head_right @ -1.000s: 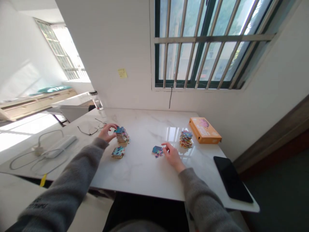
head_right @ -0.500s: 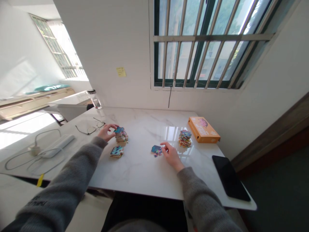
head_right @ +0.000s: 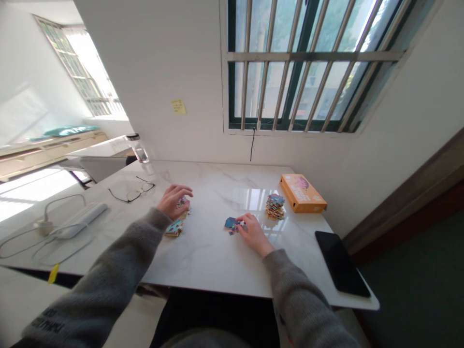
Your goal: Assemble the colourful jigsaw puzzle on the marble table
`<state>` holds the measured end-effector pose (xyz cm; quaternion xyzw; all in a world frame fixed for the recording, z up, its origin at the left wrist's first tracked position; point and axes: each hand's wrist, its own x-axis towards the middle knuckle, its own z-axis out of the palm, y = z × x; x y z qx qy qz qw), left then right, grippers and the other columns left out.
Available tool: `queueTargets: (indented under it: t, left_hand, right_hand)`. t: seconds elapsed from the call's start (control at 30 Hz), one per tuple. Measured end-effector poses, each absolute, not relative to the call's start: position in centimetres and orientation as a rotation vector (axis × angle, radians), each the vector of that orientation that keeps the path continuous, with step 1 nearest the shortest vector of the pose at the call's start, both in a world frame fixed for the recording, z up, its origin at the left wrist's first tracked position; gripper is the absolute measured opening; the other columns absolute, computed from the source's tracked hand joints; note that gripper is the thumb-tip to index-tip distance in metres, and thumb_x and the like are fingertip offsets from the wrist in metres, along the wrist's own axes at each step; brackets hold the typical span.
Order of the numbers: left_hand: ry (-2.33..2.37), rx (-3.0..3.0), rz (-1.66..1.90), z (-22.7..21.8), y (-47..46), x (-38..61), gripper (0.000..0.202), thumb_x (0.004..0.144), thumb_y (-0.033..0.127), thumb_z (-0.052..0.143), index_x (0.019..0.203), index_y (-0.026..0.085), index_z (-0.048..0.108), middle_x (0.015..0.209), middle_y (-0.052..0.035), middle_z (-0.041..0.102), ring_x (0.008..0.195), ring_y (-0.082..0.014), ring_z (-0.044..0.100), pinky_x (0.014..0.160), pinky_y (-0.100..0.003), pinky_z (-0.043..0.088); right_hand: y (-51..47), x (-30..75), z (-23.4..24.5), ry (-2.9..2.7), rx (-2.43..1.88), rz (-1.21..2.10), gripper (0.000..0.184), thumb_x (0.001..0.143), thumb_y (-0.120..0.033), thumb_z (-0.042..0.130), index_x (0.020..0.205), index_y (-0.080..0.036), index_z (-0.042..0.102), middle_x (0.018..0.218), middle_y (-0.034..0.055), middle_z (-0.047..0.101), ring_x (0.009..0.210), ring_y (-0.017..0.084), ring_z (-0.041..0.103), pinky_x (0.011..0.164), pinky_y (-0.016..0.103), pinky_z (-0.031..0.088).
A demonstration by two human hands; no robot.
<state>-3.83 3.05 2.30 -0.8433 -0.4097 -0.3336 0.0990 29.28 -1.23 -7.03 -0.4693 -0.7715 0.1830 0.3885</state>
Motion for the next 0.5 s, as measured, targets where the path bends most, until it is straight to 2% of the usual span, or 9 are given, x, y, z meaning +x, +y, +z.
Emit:
queueTargets:
  t: [0.2,0.37,0.5]
  left_hand:
    - [-1.02,-2.853,-0.812,-2.0,1.5,3.5,0.018,0.083,0.018,0.057,0.098,0.024,0.064,0.105,-0.0051,0.069,0.101,-0.025,0.057,0.088,-0.04,0.046]
    - [-1.106,-2.95,-0.807,-6.2,2.2,7.0,0.029,0.075,0.02,0.067,0.104,0.026,0.065,0.117,-0.0062,0.067,0.108,-0.0278,0.055,0.088,-0.042,0.048]
    - [-1.178,-2.969,-0.822,-7.4,2.8,7.6,0.021,0.076,0.017,0.067,0.095,0.024,0.065,0.105,-0.006,0.068,0.103,-0.0265,0.056,0.089,-0.041,0.048]
  right_hand:
    - [-1.3,29.1,-7.0,-2.033,-1.151,0.418,0.013,0.086,-0.015,0.061,0.096,-0.021,0.068,0.104,0.0078,0.066,0.102,0.024,0.057,0.094,0.041,0.044]
    - [-1.3,29.2,-7.2,-2.063,-1.142,0.419,0.014,0.084,-0.013,0.063,0.092,-0.022,0.069,0.107,0.0073,0.067,0.103,0.024,0.056,0.095,0.042,0.044]
    - [-1.2,29.2,-7.4,-2.063,-1.151,0.423,0.016,0.084,-0.011,0.061,0.092,-0.022,0.069,0.107,0.0071,0.067,0.103,0.024,0.056,0.095,0.042,0.044]
